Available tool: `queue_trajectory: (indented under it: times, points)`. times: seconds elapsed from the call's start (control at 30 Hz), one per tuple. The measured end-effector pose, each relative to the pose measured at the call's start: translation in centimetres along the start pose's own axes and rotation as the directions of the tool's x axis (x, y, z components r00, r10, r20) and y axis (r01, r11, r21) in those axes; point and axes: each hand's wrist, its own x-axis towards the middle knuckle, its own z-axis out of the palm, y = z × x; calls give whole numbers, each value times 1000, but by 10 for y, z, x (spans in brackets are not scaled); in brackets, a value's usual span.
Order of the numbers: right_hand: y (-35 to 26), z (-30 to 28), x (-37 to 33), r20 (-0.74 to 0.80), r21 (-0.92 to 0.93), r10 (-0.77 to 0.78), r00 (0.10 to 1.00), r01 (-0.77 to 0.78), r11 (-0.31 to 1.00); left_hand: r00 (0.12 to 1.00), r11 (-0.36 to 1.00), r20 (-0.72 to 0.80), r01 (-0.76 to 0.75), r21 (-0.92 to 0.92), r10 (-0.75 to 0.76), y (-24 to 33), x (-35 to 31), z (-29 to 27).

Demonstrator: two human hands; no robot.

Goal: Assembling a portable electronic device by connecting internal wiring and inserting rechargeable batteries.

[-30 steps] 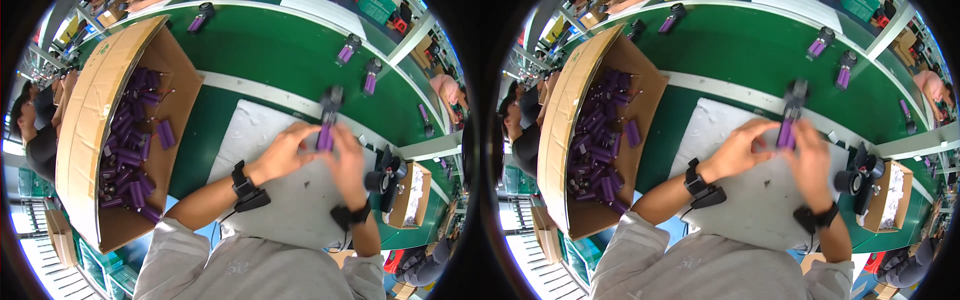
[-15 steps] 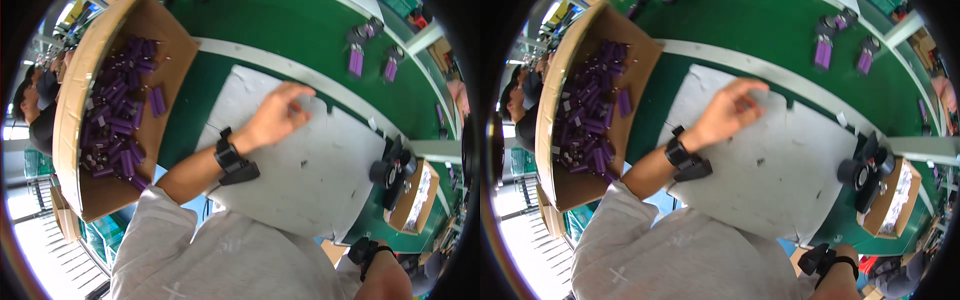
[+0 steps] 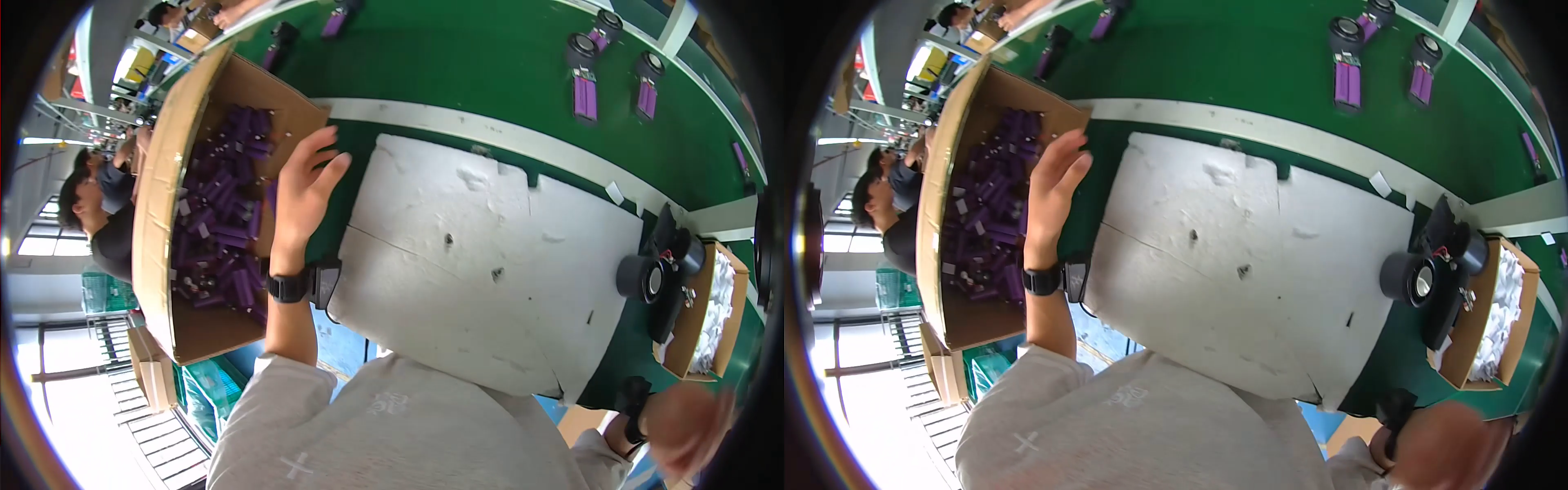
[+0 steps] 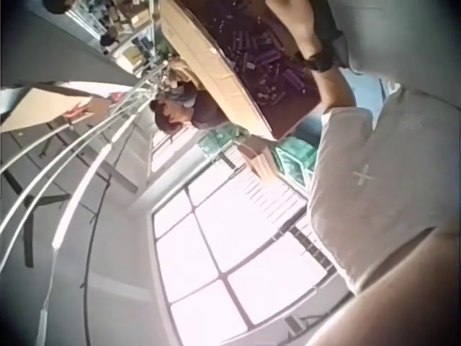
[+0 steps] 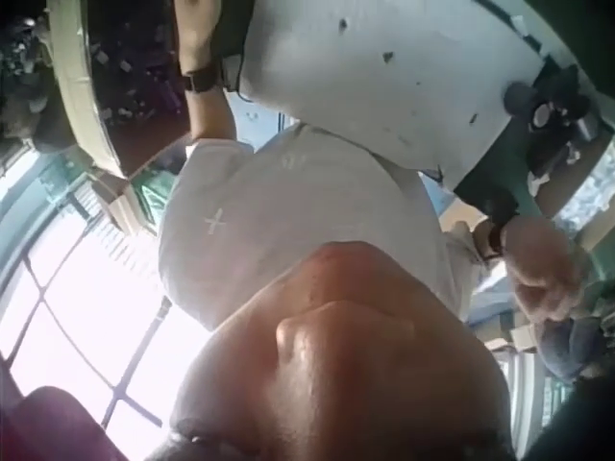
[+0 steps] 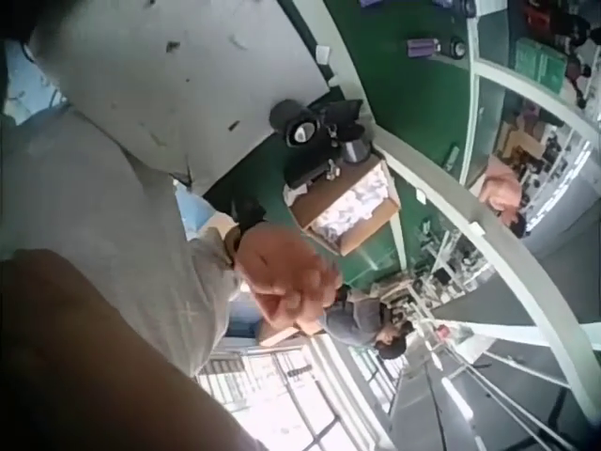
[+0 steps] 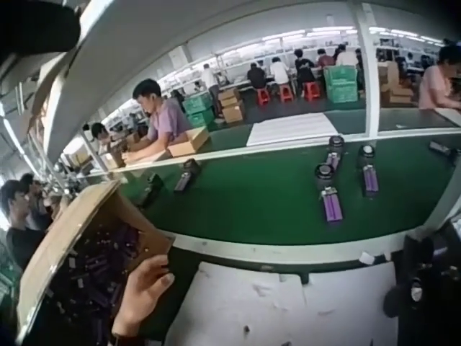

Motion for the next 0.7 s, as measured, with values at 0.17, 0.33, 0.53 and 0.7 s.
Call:
queue_trajectory:
  times: [0.17, 0.33, 0.53, 0.7]
  points:
    - [12, 52, -26, 608, -527, 662, 438, -401, 749, 935, 810, -332, 95, 579, 128, -45, -11, -60]
    - [11, 63, -50, 622, -548, 677, 394, -399, 735, 927, 663, -371, 241, 709, 61, -87, -10, -75]
    - [10, 62, -27, 675, -312, 655, 340, -673, 670, 955, 685, -280, 268, 678, -96, -76, 1, -83]
    - [8, 83, -37, 851, 124, 67, 521, -322, 938, 971, 960, -208, 164, 227, -117, -37, -1, -69]
